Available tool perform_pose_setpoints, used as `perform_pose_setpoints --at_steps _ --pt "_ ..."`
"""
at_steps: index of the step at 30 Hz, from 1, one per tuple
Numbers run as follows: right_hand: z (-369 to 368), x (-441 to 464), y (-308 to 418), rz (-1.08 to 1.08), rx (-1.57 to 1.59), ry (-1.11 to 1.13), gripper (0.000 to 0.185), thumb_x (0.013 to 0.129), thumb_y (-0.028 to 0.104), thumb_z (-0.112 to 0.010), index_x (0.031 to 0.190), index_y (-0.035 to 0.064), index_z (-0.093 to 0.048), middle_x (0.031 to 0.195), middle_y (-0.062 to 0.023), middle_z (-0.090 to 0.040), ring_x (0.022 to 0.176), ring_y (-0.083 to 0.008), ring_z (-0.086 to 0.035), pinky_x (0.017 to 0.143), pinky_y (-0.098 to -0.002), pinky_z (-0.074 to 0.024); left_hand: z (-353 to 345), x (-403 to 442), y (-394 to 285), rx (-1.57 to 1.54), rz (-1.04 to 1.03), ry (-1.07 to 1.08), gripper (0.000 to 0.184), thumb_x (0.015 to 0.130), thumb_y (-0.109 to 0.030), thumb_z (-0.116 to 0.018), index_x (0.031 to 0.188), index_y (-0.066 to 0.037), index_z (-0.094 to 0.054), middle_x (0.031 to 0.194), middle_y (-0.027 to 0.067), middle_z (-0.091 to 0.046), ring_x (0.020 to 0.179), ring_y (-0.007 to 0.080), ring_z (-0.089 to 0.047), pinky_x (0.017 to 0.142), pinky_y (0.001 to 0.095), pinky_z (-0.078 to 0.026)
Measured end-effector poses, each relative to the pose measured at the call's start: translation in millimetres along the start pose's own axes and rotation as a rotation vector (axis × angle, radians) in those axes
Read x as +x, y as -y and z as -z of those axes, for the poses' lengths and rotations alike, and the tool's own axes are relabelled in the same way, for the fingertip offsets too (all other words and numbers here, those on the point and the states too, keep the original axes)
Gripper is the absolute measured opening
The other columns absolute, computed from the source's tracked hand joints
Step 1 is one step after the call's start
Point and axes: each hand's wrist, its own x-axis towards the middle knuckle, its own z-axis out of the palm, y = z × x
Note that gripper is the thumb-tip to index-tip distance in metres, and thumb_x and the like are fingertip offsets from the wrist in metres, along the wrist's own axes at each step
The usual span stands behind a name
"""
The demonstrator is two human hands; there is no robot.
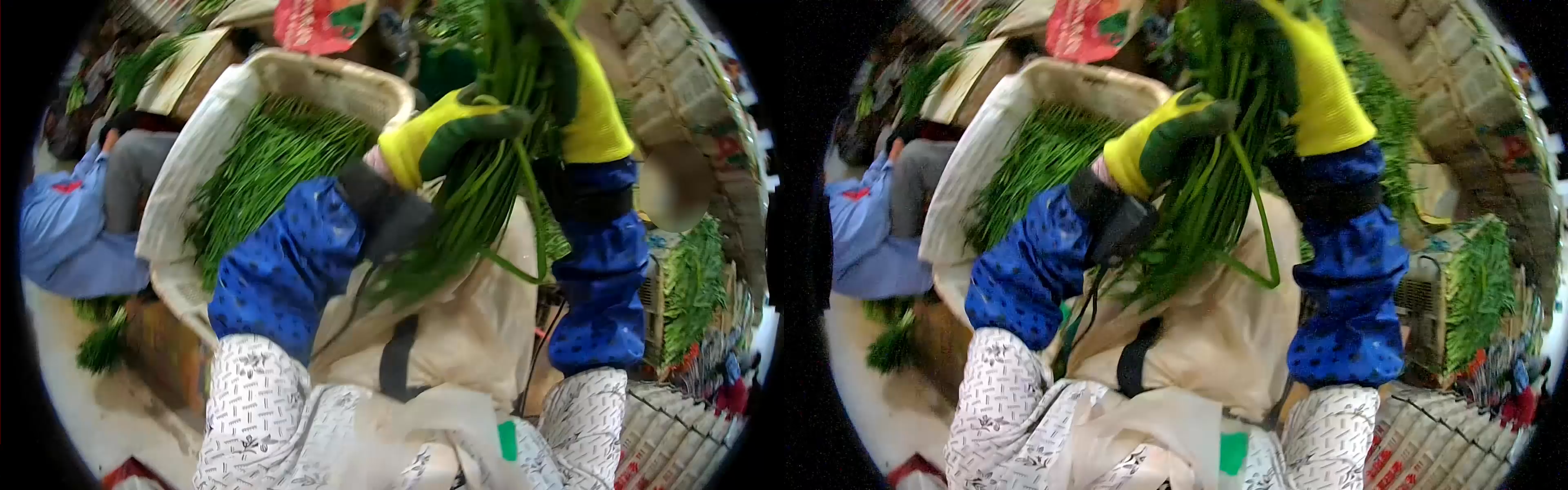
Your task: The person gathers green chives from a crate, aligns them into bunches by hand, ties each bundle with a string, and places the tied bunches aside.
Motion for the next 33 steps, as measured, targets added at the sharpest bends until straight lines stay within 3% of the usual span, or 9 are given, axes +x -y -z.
perform_pose_setpoints --at_steps 4,7,10,12,15,19,26,31,33 --pt "11.4 -45.0 29.2 -0.030 -0.434 -0.132 0.071 0.085 0.021 -0.063 0.144 0.0055 -0.028 0.132 -0.0121 -0.050 0.108 -0.0199 -0.055 0.090 -0.0347 -0.0476 -16.4 25.5 24.5 -0.110 -0.026 0.082 0.020 0.090 -0.018 -0.062 0.102 -0.003 -0.066 0.093 0.0015 -0.066 0.087 0.0080 -0.060 0.078 0.0262 -0.049" --pt "-19.0 -111.2 56.6 -0.146 -0.345 -0.162 0.085 0.081 0.019 -0.069 0.149 0.0046 -0.020 0.133 -0.0114 -0.049 0.106 -0.0167 -0.055 0.087 -0.0308 -0.0484 -40.2 53.9 47.3 -0.172 -0.146 0.036 0.020 0.089 -0.019 -0.064 0.101 -0.003 -0.066 0.090 0.0003 -0.066 0.083 0.0075 -0.060 0.075 0.0256 -0.049" --pt "-41.7 -155.6 67.3 -0.167 -0.406 -0.166 0.113 0.065 0.011 -0.080 0.150 0.0034 -0.005 0.146 -0.0142 -0.034 0.128 -0.0206 -0.040 0.097 -0.0337 -0.0436 -65.5 77.3 67.2 -0.236 -0.099 0.032 0.023 0.088 -0.024 -0.067 0.099 -0.004 -0.066 0.087 0.0002 -0.065 0.076 0.0077 -0.060 0.068 0.0238 -0.049" --pt "-38.8 -167.1 55.5 -0.062 -0.653 -0.309 0.108 0.068 0.010 -0.079 0.149 0.0033 -0.008 0.137 -0.0166 -0.046 0.120 -0.0219 -0.049 0.097 -0.0338 -0.0436 -74.9 73.7 77.2 -0.291 -0.033 0.118 0.034 0.090 -0.026 -0.064 0.116 -0.005 -0.060 0.100 0.0042 -0.067 0.087 0.0145 -0.065 0.077 0.0293 -0.054" --pt "-23.6 -179.3 38.5 -0.089 -0.740 -0.435 0.095 0.071 0.008 -0.077 0.147 0.0041 -0.020 0.128 -0.0152 -0.054 0.112 -0.0216 -0.056 0.095 -0.0328 -0.0446 -69.5 80.7 121.5 -0.331 0.026 0.049 0.025 0.086 -0.027 -0.070 0.099 -0.007 -0.061 0.086 -0.0012 -0.060 0.078 0.0072 -0.056 0.069 0.0246 -0.047" --pt "-18.0 -187.4 33.6 -0.148 -0.919 -0.340 0.089 0.073 0.005 -0.074 0.147 0.0048 -0.024 0.125 -0.0131 -0.056 0.107 -0.0204 -0.059 0.093 -0.0315 -0.0464 -59.5 67.4 154.0 -0.405 0.012 0.134 0.054 0.088 -0.034 -0.065 0.130 -0.003 -0.050 0.108 0.0130 -0.065 0.099 0.0222 -0.064 0.088 0.0350 -0.052" --pt "-42.4 -216.6 15.8 -0.332 -0.433 -0.450 0.121 0.059 0.000 -0.080 0.150 0.0055 -0.001 0.141 -0.0131 -0.038 0.121 -0.0230 -0.046 0.101 -0.0346 -0.0396 -57.0 64.8 149.5 -0.696 0.198 0.114 0.057 0.087 -0.036 -0.066 0.134 -0.009 -0.047 0.110 0.0184 -0.064 0.094 0.0256 -0.066 0.081 0.0361 -0.055" --pt "-11.4 -239.8 -3.1 -0.562 -0.134 -0.583 0.054 0.071 0.004 -0.072 0.122 0.0030 -0.051 0.107 -0.0047 -0.062 0.092 -0.0146 -0.058 0.083 -0.0295 -0.0474 -77.1 67.0 162.5 -0.712 0.204 0.095 0.050 0.089 -0.033 -0.064 0.131 -0.009 -0.049 0.104 0.0191 -0.066 0.092 0.0242 -0.066 0.068 0.0300 -0.057" --pt "0.5 -248.1 -3.8 -0.521 -0.296 -0.619 0.044 0.073 0.004 -0.071 0.114 0.0025 -0.057 0.102 -0.0039 -0.064 0.088 -0.0143 -0.059 0.079 -0.0287 -0.0484 -94.8 65.8 163.0 -0.882 0.289 0.042 0.026 0.085 -0.023 -0.070 0.104 -0.011 -0.057 0.089 0.0096 -0.067 0.070 0.0170 -0.063 0.057 0.0263 -0.052"
